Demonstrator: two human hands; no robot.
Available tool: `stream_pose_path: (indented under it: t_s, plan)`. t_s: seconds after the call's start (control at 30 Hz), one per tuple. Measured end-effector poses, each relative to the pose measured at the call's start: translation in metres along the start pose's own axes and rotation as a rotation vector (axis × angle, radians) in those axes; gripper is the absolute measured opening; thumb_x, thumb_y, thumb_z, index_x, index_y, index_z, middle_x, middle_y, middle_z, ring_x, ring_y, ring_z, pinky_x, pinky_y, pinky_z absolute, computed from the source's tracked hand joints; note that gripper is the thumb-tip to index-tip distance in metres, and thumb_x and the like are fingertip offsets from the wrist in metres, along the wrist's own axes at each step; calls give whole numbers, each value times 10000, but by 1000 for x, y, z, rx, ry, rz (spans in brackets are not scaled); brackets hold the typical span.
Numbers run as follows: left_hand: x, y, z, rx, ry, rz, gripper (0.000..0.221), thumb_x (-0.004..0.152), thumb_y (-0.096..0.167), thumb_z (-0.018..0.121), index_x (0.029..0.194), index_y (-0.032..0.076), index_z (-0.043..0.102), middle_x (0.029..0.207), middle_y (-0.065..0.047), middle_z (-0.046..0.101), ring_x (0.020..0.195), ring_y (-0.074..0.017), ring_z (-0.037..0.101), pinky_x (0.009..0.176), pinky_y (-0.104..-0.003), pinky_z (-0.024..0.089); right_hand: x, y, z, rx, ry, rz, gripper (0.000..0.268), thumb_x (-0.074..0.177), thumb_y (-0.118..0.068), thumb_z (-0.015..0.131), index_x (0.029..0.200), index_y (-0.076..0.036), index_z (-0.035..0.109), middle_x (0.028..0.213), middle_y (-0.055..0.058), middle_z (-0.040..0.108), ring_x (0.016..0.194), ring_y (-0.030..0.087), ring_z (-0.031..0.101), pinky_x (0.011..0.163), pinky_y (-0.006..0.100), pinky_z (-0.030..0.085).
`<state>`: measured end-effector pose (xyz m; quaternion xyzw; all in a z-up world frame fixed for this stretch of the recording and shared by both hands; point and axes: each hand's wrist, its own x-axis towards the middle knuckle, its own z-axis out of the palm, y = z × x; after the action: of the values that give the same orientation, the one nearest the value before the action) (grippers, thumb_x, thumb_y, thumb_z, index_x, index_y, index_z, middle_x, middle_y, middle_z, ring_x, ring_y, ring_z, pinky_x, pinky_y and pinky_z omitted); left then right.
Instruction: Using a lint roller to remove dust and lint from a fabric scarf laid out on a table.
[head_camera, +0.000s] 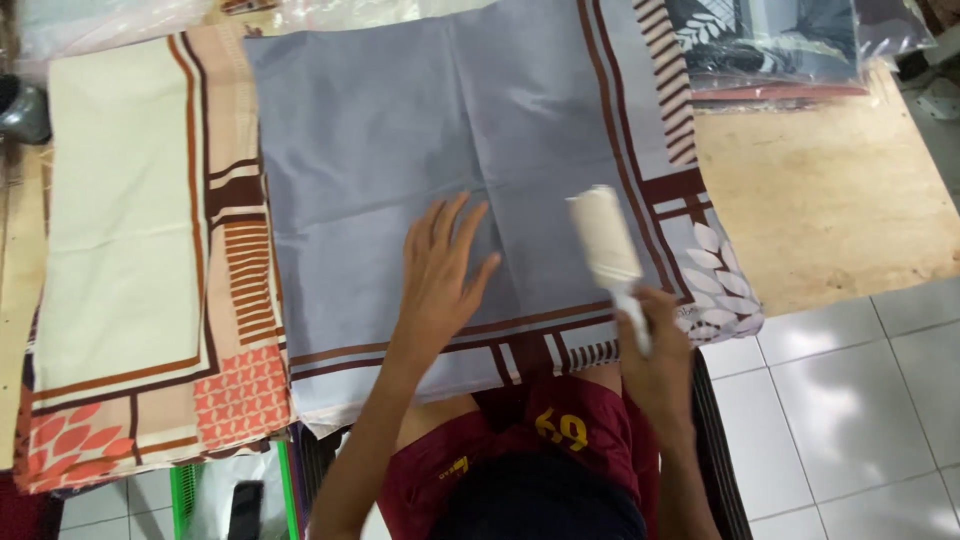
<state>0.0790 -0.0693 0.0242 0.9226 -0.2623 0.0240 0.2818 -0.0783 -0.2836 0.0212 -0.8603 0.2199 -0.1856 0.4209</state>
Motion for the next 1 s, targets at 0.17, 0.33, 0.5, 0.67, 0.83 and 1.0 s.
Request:
stream_pose_path:
  t_s: [0.17, 0.33, 0.5, 0.67, 0.83, 1.0]
  plan:
    - [49, -39, 39, 211, 89, 93, 508, 1121, 276, 431, 1620, 220, 353, 1647, -77, 372, 1531, -406, 297, 1198, -656, 209, 16, -1, 59, -154, -173, -186, 212, 989, -229, 675, 1175, -132, 643, 985, 105, 749, 985, 334, 733, 927, 470, 494]
    - [47, -56, 47, 195, 29, 70, 617, 1050, 505, 498, 1608, 262, 394, 1681, -40, 341, 1556, -383, 238, 1227, -654, 138, 43, 12, 52, -284, -122, -181, 206, 989, -285, 665, 1173, -204, 618, 839, 118, 748, 867, 346, 742, 849, 460, 493]
    - [45, -55, 49, 199, 32, 53, 609, 1056, 529, 467, 1605, 271, 410, 1684, -20, 339, 1558, -359, 239, 1239, -625, 109, 75, 18, 2, -199, 48, -29, 229, 984, -108, 653, 1194, -127, 564, 1009, 298, 715, 975, 575, 662, 841, 619, 488]
    - [47, -55, 50, 192, 53, 53, 613, 1046, 504, 510, 1600, 255, 426, 1674, -43, 355, 1553, -370, 242, 1233, -642, 105, 94, 75, -25, -300, 272, -92, 209, 1033, -69, 705, 1206, -123, 602, 791, 186, 672, 836, 458, 691, 785, 515, 509]
    - [47, -54, 46, 175, 18, 45, 650, 1034, 544, 511, 1606, 254, 409, 1692, -46, 319, 1561, -384, 214, 1230, -656, 101, 64, 42, 10, -213, 202, -215, 270, 971, -50, 717, 1203, -131, 605, 917, 202, 700, 894, 480, 682, 786, 549, 500]
    - [49, -60, 43, 192, -14, 51, 730, 984, 681, 489, 1595, 289, 410, 1673, -37, 354, 1551, -378, 250, 1228, -654, 133, 53, 38, 66, -163, -22, -281, 237, 922, -208, 752, 1145, -234, 678, 995, 25, 777, 991, 306, 740, 865, 446, 503]
